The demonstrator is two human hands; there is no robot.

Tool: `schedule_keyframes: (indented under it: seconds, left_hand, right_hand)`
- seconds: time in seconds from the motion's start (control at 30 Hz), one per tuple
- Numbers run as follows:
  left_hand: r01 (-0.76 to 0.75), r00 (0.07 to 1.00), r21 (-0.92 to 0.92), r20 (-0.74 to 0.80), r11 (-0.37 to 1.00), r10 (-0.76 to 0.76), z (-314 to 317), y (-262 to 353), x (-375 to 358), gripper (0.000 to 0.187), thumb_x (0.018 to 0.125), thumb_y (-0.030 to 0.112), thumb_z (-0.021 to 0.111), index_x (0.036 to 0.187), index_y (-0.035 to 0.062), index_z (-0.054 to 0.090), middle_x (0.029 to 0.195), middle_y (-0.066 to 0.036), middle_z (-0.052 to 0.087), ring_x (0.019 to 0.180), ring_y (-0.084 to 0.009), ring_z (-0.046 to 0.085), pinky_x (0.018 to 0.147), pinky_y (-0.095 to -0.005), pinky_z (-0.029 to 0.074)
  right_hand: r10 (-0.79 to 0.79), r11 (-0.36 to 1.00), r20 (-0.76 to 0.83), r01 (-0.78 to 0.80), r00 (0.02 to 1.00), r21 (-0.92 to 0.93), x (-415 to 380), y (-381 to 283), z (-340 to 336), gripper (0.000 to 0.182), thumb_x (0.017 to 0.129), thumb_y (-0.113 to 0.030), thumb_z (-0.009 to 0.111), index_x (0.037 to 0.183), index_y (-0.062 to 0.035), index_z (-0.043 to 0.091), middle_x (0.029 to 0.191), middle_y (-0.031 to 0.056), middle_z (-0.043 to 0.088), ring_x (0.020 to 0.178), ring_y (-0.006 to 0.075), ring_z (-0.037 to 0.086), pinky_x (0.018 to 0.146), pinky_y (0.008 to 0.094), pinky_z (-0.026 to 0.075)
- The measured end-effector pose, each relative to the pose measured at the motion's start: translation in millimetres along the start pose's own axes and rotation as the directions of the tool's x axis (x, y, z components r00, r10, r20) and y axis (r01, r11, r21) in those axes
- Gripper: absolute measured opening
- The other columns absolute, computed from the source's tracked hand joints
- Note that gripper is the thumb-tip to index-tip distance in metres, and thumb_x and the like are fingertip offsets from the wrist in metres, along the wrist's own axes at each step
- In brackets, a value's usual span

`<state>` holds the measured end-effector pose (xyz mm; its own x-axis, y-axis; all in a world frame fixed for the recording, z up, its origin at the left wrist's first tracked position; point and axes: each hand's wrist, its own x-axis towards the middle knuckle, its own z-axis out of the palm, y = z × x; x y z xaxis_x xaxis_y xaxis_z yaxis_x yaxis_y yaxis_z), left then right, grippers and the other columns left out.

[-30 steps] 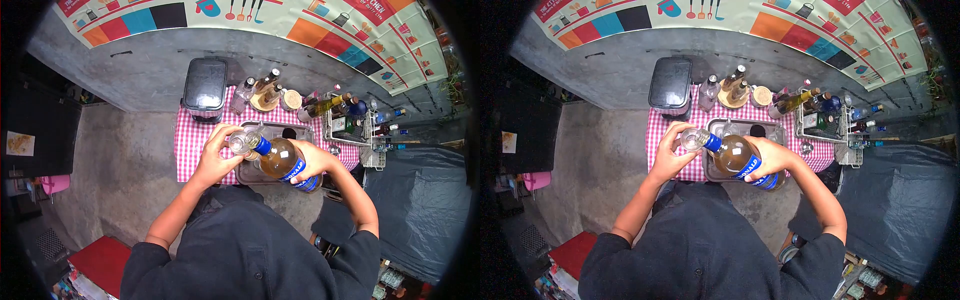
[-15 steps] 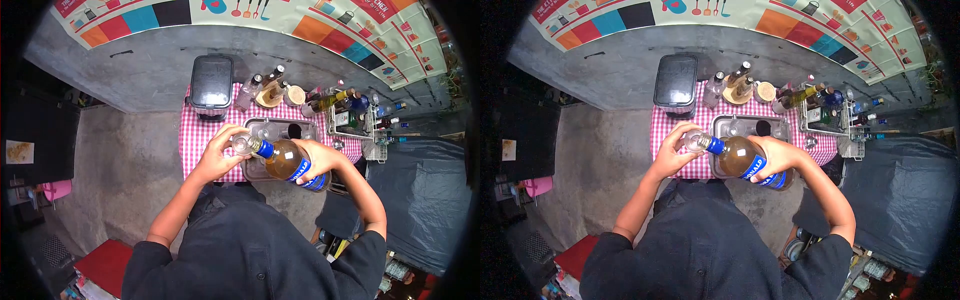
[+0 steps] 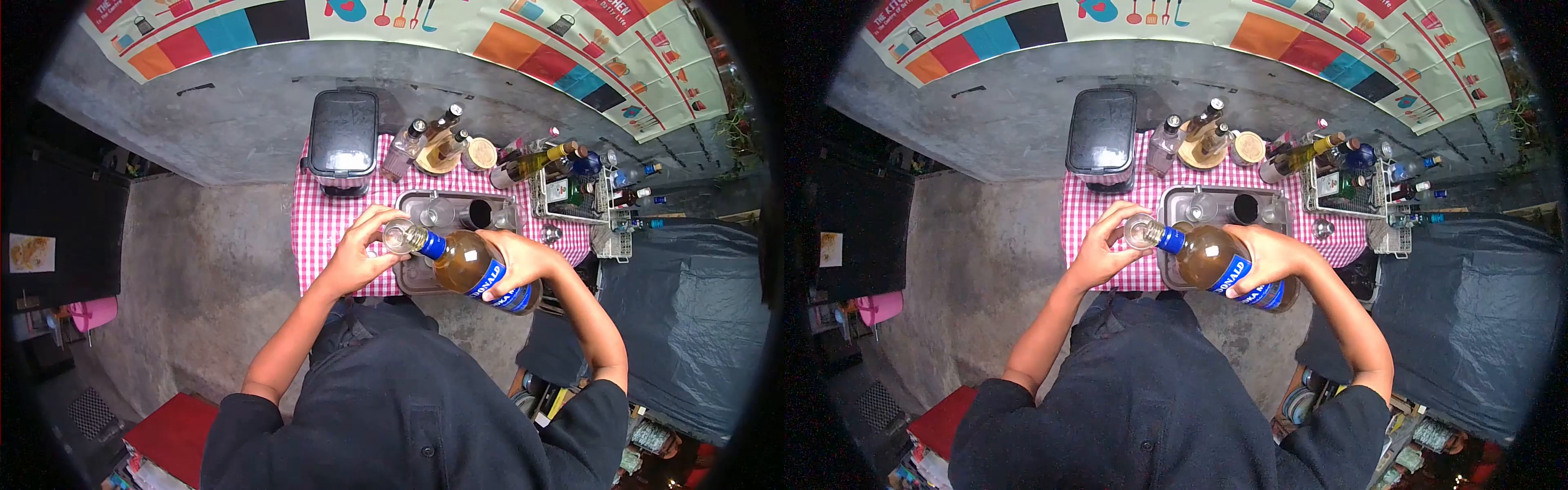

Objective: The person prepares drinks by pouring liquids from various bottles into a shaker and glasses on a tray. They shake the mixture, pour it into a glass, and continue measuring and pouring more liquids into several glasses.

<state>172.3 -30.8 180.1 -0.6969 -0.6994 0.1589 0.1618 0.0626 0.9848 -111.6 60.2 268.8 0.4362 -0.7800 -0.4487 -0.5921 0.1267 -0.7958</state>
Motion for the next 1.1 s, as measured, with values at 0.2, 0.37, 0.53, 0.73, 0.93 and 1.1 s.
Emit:
schedule_keyframes:
  seconds: [0.2,0.37,0.53,0.73,0.93,1.1]
  left_hand:
    - [-0.007,1.0,0.008,0.01,1.0,0.007,9.8,-2.4,1.9,0.057,0.073,-0.004,0.076,0.127,0.0052,0.06,0.12,-0.007,0.053,0.114,-0.0197,0.056,0.092,-0.0338,0.052]
    - [0.022,1.0,0.021,0.004,1.0,-0.022,21.4,0.3,4.8,0.056,0.073,-0.004,0.076,0.126,0.0054,0.06,0.12,-0.007,0.054,0.113,-0.0197,0.057,0.091,-0.0339,0.053]
    - [0.004,1.0,0.025,0.014,1.0,-0.005,35.5,-6.4,10.3,0.057,0.073,-0.003,0.077,0.126,0.0063,0.06,0.12,-0.007,0.054,0.113,-0.0198,0.057,0.089,-0.0335,0.053]
    - [0.036,0.999,-0.008,0.025,0.999,-0.035,52.5,-12.3,15.4,0.057,0.073,-0.004,0.077,0.126,0.0045,0.06,0.12,-0.007,0.053,0.113,-0.0192,0.056,0.088,-0.0328,0.053]
    - [0.025,0.999,0.021,0.034,0.999,-0.025,68.0,-15.9,21.1,0.057,0.073,-0.003,0.077,0.127,0.0039,0.059,0.119,-0.007,0.053,0.112,-0.0188,0.056,0.089,-0.0315,0.052]
    - [0.05,0.998,0.03,0.04,0.998,-0.052,80.1,-15.3,25.4,0.058,0.073,-0.005,0.076,0.128,0.0055,0.059,0.12,-0.007,0.052,0.113,-0.0183,0.056,0.09,-0.0302,0.053]
  right_hand:
    - [0.005,1.0,-0.003,-0.005,1.0,-0.019,-7.3,3.2,-3.7,0.08,0.057,-0.027,0.09,0.124,0.0004,0.056,0.107,0.015,0.07,0.097,0.0235,0.069,0.089,0.0367,0.054]
    - [-0.022,0.999,-0.007,0.022,1.0,-0.036,-15.3,16.7,-6.5,0.077,0.057,-0.027,0.09,0.121,0.0001,0.057,0.106,0.0153,0.07,0.097,0.0237,0.069,0.088,0.0369,0.054]
    - [0.015,1.0,-0.011,-0.015,1.0,-0.001,-28.3,23.9,-9.1,0.077,0.058,-0.028,0.09,0.122,0.0002,0.056,0.106,0.0151,0.07,0.097,0.0237,0.069,0.088,0.0373,0.054]
    - [0.026,0.999,0.008,-0.026,1.0,0.046,-41.2,40.1,-11.9,0.08,0.058,-0.029,0.09,0.124,-0.0003,0.055,0.109,0.015,0.069,0.099,0.023,0.068,0.089,0.037,0.053]
    - [0.01,0.998,-0.005,-0.009,1.0,0.056,-53.6,49.3,-16.5,0.083,0.058,-0.03,0.09,0.127,0.0,0.054,0.111,0.0147,0.069,0.1,0.023,0.067,0.091,0.0368,0.053]
    - [0.027,0.999,0.008,-0.027,1.0,0.042,-62.8,56.0,-22.5,0.085,0.058,-0.03,0.089,0.128,0.0001,0.053,0.111,0.015,0.068,0.1,0.0237,0.067,0.091,0.0369,0.053]
